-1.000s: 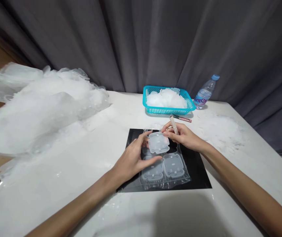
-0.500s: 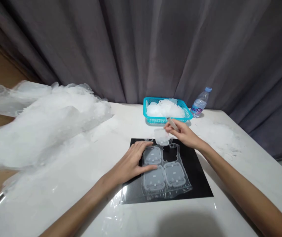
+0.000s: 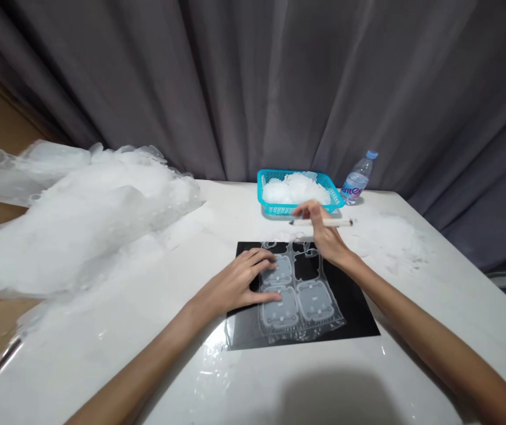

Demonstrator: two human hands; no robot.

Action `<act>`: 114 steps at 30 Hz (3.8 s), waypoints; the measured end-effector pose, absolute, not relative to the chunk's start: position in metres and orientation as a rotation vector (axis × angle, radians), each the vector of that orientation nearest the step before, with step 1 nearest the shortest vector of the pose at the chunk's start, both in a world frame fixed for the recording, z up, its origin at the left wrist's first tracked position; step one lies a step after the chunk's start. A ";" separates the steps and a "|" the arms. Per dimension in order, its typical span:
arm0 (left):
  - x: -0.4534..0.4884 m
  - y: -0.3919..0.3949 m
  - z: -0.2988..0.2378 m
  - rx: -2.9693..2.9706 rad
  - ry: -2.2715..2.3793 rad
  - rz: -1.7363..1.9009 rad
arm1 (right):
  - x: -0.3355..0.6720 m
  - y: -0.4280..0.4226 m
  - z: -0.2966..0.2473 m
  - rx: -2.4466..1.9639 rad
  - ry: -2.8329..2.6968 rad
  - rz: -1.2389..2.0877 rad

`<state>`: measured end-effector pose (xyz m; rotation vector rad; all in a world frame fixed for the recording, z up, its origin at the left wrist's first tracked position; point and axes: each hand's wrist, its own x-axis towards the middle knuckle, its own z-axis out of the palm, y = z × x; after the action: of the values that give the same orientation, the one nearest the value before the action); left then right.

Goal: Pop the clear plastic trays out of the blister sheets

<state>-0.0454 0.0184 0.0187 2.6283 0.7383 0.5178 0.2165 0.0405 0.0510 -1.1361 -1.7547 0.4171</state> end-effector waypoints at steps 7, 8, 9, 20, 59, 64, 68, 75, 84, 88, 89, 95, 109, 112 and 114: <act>-0.042 0.021 0.017 2.718 0.819 0.488 | 0.222 -0.023 0.045 -0.989 -2.029 0.994; -0.042 0.021 0.017 2.723 0.846 0.467 | 0.222 -0.024 0.044 -0.992 -2.064 0.982; -0.041 0.021 0.017 2.725 0.869 0.448 | 0.222 -0.026 0.044 -1.002 -2.092 0.982; -0.039 0.022 0.017 2.699 0.912 0.426 | 0.225 -0.034 0.031 -0.928 -2.179 0.945; -0.039 0.022 0.019 2.736 0.907 0.424 | 0.236 -0.034 0.032 -0.812 -2.412 0.777; -0.039 0.022 0.019 2.711 0.906 0.432 | 0.239 -0.033 0.039 -0.892 -2.266 0.942; -0.039 0.022 0.020 2.715 0.923 0.404 | 0.236 -0.033 0.036 -0.869 -2.251 0.958; -0.039 0.021 0.018 2.675 0.922 0.408 | 0.236 -0.035 0.032 -0.832 -2.356 0.881; -0.039 0.019 0.018 2.555 0.921 0.413 | 0.220 -0.033 0.003 -0.879 -2.531 0.203; -0.039 0.020 0.017 2.488 0.879 0.438 | 0.218 -0.027 0.008 -0.843 -2.533 0.302; -0.039 0.021 0.017 2.484 0.865 0.438 | 0.218 -0.025 0.011 -0.853 -2.508 0.377; -0.040 0.022 0.013 2.479 0.872 0.332 | 0.213 0.003 0.023 -1.019 -2.216 0.685; -0.044 0.015 0.028 2.277 1.040 0.642 | 0.222 0.013 0.046 -1.135 -1.810 1.354; -0.047 0.017 0.034 2.100 1.090 0.585 | 0.223 0.009 0.056 -1.059 -1.903 1.358; -0.049 0.021 0.036 1.965 0.991 0.418 | 0.224 0.008 0.057 -1.021 -1.934 1.379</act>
<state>-0.0491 0.0208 0.0356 1.9649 0.9909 0.4176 0.2245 0.0082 0.0573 -1.0209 -1.9343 1.3792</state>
